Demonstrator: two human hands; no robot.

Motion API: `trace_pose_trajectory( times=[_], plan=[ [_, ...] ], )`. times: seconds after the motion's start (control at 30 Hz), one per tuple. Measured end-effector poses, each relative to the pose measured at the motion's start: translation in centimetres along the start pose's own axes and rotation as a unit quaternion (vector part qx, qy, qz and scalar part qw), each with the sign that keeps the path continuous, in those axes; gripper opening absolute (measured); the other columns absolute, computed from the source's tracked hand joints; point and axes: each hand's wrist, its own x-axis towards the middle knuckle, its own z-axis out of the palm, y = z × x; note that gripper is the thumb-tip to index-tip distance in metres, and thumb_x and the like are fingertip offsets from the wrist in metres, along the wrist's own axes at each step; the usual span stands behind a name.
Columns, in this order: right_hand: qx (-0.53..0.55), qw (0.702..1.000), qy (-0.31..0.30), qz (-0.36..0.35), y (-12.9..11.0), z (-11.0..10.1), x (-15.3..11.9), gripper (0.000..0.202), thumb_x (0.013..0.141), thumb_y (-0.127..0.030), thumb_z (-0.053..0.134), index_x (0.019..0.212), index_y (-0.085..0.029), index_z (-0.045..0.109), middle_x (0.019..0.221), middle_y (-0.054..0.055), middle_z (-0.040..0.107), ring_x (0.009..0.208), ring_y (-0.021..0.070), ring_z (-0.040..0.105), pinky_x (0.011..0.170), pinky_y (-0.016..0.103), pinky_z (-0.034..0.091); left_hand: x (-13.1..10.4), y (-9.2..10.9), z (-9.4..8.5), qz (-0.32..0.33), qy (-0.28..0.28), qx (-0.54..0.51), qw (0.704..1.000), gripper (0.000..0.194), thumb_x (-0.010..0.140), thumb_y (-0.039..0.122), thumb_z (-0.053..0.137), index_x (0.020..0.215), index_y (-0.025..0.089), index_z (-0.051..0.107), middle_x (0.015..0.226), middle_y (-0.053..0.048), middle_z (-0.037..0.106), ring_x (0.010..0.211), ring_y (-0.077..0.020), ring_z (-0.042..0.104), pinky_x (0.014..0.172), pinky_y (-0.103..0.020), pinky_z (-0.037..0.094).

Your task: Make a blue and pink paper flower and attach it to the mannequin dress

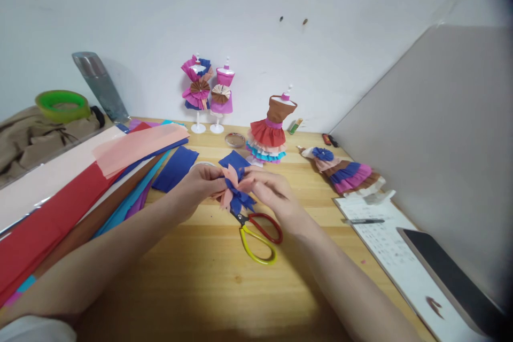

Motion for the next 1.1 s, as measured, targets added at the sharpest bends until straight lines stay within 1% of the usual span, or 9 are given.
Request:
trace_pose_trajectory(
  times=[0.07, 0.13, 0.23, 0.3, 0.53, 0.77, 0.83, 0.93, 1.1],
  plan=[
    [-0.021, 1.000, -0.020, 0.004, -0.25, -0.18, -0.01, 0.021, 0.084, -0.040, 0.061, 0.078, -0.020, 0.065, 0.085, 0.004, 0.067, 0.085, 0.0190, 0.063, 0.077, 0.033, 0.051, 0.01, -0.01, -0.22, 0.006, 0.000, 0.000, 1.000, 0.028, 0.078, 0.029, 0.063, 0.054, 0.014, 0.062, 0.050, 0.000, 0.058, 0.051, -0.0092, 0.051, 0.060, -0.023, 0.040],
    [-0.029, 0.999, -0.036, 0.008, -0.46, -0.20, -0.01, 0.011, 0.077, -0.030, 0.066, 0.082, -0.020, 0.063, 0.089, 0.004, 0.066, 0.089, 0.0193, 0.062, 0.082, 0.034, 0.050, 0.02, 0.04, -0.35, 0.006, 0.013, 0.002, 1.000, 0.028, 0.077, 0.030, 0.065, 0.054, 0.014, 0.062, 0.049, 0.001, 0.057, 0.051, -0.0087, 0.050, 0.059, -0.022, 0.039],
    [-0.019, 0.999, -0.034, 0.026, -0.57, 0.02, 0.01, 0.007, 0.075, -0.021, 0.064, 0.082, -0.019, 0.062, 0.086, 0.003, 0.065, 0.082, 0.0168, 0.061, 0.078, 0.032, 0.048, 0.08, 0.08, -0.40, 0.009, 0.019, 0.008, 1.000, 0.030, 0.076, 0.032, 0.067, 0.053, 0.014, 0.061, 0.051, 0.000, 0.058, 0.051, -0.0089, 0.049, 0.057, -0.023, 0.039],
    [0.000, 0.999, -0.027, 0.041, -0.53, 0.22, 0.04, 0.003, 0.077, -0.021, 0.062, 0.080, -0.019, 0.061, 0.082, 0.002, 0.063, 0.076, 0.0148, 0.059, 0.073, 0.030, 0.046, 0.15, -0.04, -0.43, 0.015, 0.009, 0.008, 1.000, 0.029, 0.076, 0.034, 0.067, 0.056, 0.014, 0.062, 0.050, -0.001, 0.057, 0.050, -0.0096, 0.049, 0.057, -0.024, 0.039],
    [0.049, 0.994, -0.032, 0.089, -0.13, 0.47, 0.14, 0.028, 0.090, -0.034, 0.052, 0.068, -0.018, 0.056, 0.069, -0.001, 0.051, 0.067, 0.0125, 0.050, 0.068, 0.027, 0.041, 0.19, -0.32, -0.45, 0.018, -0.003, 0.013, 1.000, 0.022, 0.074, 0.035, 0.067, 0.068, 0.013, 0.065, 0.047, 0.000, 0.058, 0.049, -0.0117, 0.052, 0.057, -0.025, 0.039],
    [-0.009, 0.998, -0.001, 0.067, 0.16, 0.70, -0.02, 0.024, 0.088, -0.026, 0.052, 0.065, -0.019, 0.051, 0.070, 0.000, 0.052, 0.071, 0.0139, 0.052, 0.069, 0.027, 0.040, 0.05, 0.21, -0.33, 0.048, -0.021, 0.038, 0.998, 0.033, 0.077, 0.041, 0.066, 0.059, 0.013, 0.062, 0.051, -0.002, 0.061, 0.053, -0.0119, 0.053, 0.062, -0.026, 0.041],
    [-0.034, 0.998, 0.006, 0.047, 0.10, 0.64, -0.08, 0.021, 0.088, -0.024, 0.052, 0.067, -0.019, 0.053, 0.072, 0.001, 0.055, 0.073, 0.0143, 0.053, 0.071, 0.028, 0.041, 0.04, 0.24, -0.46, 0.056, -0.021, 0.037, 0.998, 0.035, 0.077, 0.044, 0.067, 0.062, 0.012, 0.064, 0.054, -0.002, 0.062, 0.054, -0.0116, 0.053, 0.061, -0.025, 0.040],
    [-0.063, 0.998, 0.019, 0.018, 0.00, 0.49, -0.16, 0.018, 0.088, -0.021, 0.054, 0.070, -0.019, 0.055, 0.077, 0.002, 0.059, 0.078, 0.0154, 0.055, 0.074, 0.029, 0.043, -0.09, 0.31, -0.66, 0.037, -0.023, 0.025, 0.999, 0.034, 0.078, 0.045, 0.068, 0.068, 0.012, 0.067, 0.057, -0.001, 0.060, 0.057, -0.0113, 0.054, 0.060, -0.023, 0.039],
    [-0.082, 0.996, 0.036, 0.010, -0.02, 0.38, -0.19, 0.019, 0.089, -0.021, 0.053, 0.070, -0.019, 0.056, 0.074, 0.002, 0.059, 0.077, 0.0156, 0.055, 0.074, 0.029, 0.043, -0.27, 0.41, -0.90, 0.045, -0.040, 0.000, 0.998, 0.041, 0.072, 0.052, 0.072, 0.078, 0.011, 0.071, 0.064, -0.002, 0.062, 0.065, -0.0143, 0.057, 0.067, -0.026, 0.044]
  ],
)
